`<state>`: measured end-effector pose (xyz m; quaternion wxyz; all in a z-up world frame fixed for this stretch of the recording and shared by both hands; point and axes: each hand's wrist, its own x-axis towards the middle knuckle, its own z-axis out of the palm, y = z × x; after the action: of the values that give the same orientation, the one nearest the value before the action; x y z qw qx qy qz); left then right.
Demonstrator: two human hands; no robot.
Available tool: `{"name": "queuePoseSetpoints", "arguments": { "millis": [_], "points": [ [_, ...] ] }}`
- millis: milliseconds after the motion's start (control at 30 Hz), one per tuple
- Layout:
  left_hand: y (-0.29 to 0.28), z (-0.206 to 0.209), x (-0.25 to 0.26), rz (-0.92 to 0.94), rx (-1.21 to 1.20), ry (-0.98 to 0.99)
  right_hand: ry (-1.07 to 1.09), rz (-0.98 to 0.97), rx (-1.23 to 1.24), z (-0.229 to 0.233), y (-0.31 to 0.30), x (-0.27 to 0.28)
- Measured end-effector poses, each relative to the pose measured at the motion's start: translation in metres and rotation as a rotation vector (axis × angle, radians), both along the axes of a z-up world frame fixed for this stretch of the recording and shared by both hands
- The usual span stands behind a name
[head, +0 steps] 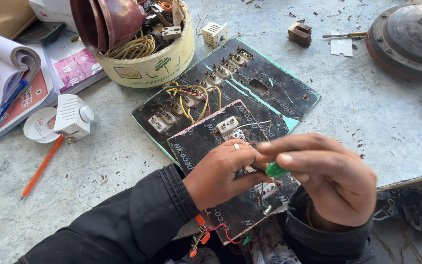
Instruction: The person uses a green-handled screwdriver to tighten screws on a black circuit board labeled 'DECO-IN'. They manipulate small wires and components on the board, working methodically on the terminal blocks.
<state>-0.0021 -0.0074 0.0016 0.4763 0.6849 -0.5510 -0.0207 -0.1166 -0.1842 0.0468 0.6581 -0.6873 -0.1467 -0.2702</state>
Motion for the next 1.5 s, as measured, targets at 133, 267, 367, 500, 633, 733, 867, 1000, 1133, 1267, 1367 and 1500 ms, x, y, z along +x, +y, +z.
{"name": "queuePoseSetpoints", "arguments": {
  "millis": [133,267,367,500,633,733,867,1000,1133,1267,1367,1500],
  "points": [
    [0.000,0.002,-0.001,-0.010,0.004,0.013,-0.138,-0.049,-0.047,-0.008,0.003,0.005],
    [0.001,0.006,-0.004,-0.010,-0.048,-0.046,-0.192,-0.209,-0.204,-0.012,-0.006,0.006],
    [0.002,0.008,-0.007,-0.015,-0.113,-0.048,-0.098,-0.071,-0.109,0.000,-0.010,0.005],
    [0.002,0.006,-0.006,-0.034,0.001,0.030,-0.028,0.013,-0.008,0.004,-0.004,0.005],
    [0.000,0.003,-0.003,-0.041,-0.015,0.021,-0.154,-0.089,-0.088,-0.006,-0.001,0.007],
    [-0.001,0.004,-0.003,-0.035,-0.024,0.017,-0.183,-0.173,-0.179,-0.013,-0.007,0.007],
    [0.001,0.006,-0.003,-0.020,-0.005,0.046,-0.204,0.066,-0.201,-0.003,-0.018,0.008],
    [0.001,0.003,-0.004,-0.031,-0.085,-0.017,-0.090,-0.004,-0.082,-0.002,-0.005,0.004],
    [0.000,0.000,-0.001,-0.037,-0.033,-0.012,-0.120,-0.004,-0.071,-0.006,-0.011,0.009],
    [0.000,0.001,-0.001,-0.050,0.008,0.003,-0.188,-0.208,-0.249,-0.014,-0.015,0.008],
    [-0.001,0.002,-0.001,-0.022,0.023,0.022,-0.147,-0.110,-0.152,-0.011,-0.016,0.012],
    [-0.002,0.002,-0.001,-0.002,0.028,0.022,-0.027,0.046,0.106,-0.004,-0.003,0.008]
  ]
}}
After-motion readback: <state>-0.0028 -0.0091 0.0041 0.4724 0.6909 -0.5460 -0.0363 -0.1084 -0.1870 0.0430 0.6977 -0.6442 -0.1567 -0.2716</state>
